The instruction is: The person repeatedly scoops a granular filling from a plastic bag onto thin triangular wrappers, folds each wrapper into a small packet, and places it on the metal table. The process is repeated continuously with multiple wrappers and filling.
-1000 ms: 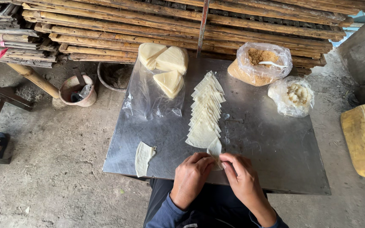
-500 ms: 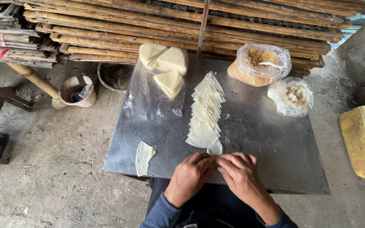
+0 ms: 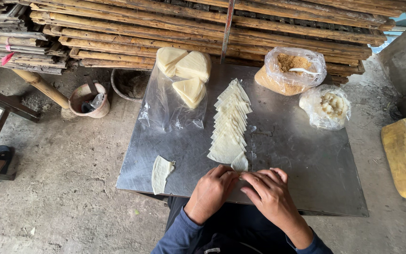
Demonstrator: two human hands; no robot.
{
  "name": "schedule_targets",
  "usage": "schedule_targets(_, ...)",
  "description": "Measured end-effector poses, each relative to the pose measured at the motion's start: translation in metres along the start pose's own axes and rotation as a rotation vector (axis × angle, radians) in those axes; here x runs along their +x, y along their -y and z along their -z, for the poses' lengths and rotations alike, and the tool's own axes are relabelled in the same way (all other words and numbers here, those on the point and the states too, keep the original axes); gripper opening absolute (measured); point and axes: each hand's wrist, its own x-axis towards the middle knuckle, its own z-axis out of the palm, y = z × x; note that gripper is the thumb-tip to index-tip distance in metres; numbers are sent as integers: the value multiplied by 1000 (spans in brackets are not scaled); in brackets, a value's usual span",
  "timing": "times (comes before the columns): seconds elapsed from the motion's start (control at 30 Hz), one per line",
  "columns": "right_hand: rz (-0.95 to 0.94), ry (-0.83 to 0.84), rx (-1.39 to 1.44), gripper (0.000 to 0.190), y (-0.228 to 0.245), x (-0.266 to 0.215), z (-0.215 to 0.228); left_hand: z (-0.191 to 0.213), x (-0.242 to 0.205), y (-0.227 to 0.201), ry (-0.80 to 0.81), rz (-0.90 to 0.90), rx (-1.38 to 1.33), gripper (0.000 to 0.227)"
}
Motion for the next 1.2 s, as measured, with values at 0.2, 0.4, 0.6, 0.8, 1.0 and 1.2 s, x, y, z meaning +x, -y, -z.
schedule_targets(0.2,-31,-33,-38,23,3,-1,-5,12,4,-2,36,-73,-77,32)
schedule_targets(0.4,-89,-71,70,15,5,-9,-11,7,-1,-3,50,-56,-32,19)
schedule_targets(0.6,-166,13,106,16,2,-10,-16,1,1,0,112,-25,-19,17)
schedule_targets(0.8,-229,15,78,15,5,1,-12,-3,8,6,125,65,-67,13)
schedule_targets(1.0,-215,-33,12,10,9,5,-10,-4,18,13,98,93,-146,11)
schedule_targets(1.2,-269,22,161,14,9,7,-7,5,24,9,132,189,-225,18)
